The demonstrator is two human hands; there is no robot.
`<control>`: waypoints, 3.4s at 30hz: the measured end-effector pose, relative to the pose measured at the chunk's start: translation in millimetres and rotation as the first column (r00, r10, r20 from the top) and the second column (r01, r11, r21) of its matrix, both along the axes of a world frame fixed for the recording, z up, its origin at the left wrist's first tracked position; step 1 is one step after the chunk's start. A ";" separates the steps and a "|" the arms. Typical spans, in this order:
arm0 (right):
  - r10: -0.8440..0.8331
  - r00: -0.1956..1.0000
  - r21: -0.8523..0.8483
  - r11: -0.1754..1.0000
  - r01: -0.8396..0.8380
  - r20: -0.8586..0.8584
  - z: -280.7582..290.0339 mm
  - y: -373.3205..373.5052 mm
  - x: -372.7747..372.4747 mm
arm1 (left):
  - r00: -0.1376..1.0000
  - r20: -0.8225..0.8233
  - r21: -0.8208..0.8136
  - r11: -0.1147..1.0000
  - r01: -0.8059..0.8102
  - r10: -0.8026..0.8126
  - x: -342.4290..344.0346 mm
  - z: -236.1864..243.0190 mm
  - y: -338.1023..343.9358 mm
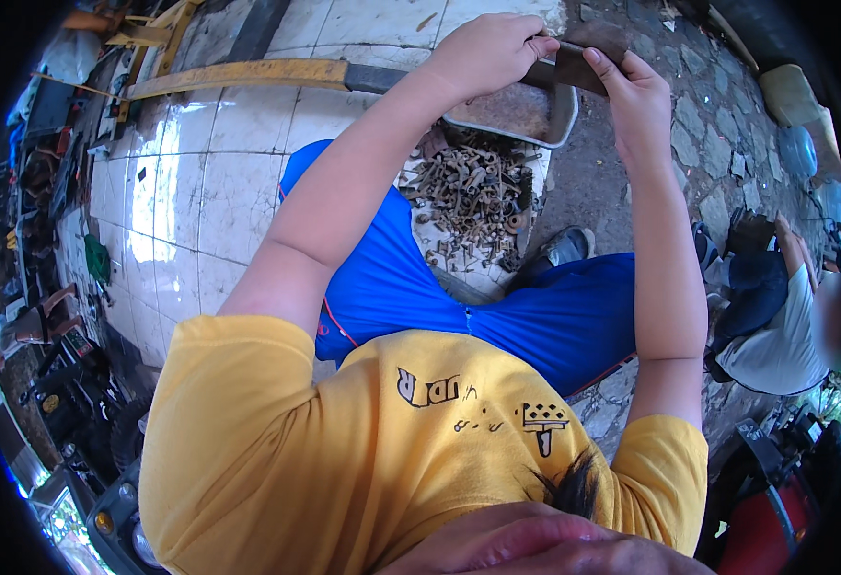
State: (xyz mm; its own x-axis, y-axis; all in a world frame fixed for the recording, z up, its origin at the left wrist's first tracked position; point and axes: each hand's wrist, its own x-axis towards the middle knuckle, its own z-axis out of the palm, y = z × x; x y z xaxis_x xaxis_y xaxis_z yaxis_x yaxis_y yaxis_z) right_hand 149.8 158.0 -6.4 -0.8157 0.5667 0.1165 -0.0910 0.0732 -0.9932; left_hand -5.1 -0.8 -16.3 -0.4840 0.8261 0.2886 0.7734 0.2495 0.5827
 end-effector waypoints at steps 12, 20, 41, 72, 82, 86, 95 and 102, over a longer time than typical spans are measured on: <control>0.144 0.971 -0.293 0.952 -0.083 0.192 6.6 -4.7 4.8 | 1.000 0.005 0.032 0.999 0.011 -0.011 2.6 10.6 -2.7; 0.156 0.949 -0.222 0.970 -0.096 0.274 2.9 -7.8 1.5 | 0.997 -0.054 -0.007 0.999 0.048 -0.049 8.1 18.6 -9.3; 0.157 0.970 -0.323 0.942 -0.089 0.189 13.5 -10.6 3.3 | 0.998 -0.055 -0.092 0.995 -0.030 0.025 13.3 30.0 -8.9; 0.169 0.966 -0.303 0.947 -0.104 0.195 14.3 -17.5 2.6 | 0.997 -0.078 -0.075 0.997 0.014 -0.020 6.8 21.9 -8.9; 0.144 0.981 -0.291 0.951 -0.101 0.130 12.2 -4.1 2.4 | 0.999 -0.048 -0.065 0.998 0.005 -0.008 9.6 27.1 -12.5; 0.159 0.974 -0.331 0.938 -0.099 0.159 10.7 -14.9 2.5 | 0.997 -0.074 -0.052 0.999 0.006 -0.010 7.7 22.5 -9.6; 0.174 0.972 -0.336 0.935 -0.113 0.158 5.4 -18.2 2.9 | 0.997 -0.081 -0.117 0.993 -0.001 -0.009 5.2 20.8 -11.7; 0.171 0.978 -0.339 0.933 -0.121 0.121 5.4 -10.3 3.2 | 0.997 -0.074 -0.044 0.999 0.012 -0.015 11.8 35.4 -8.8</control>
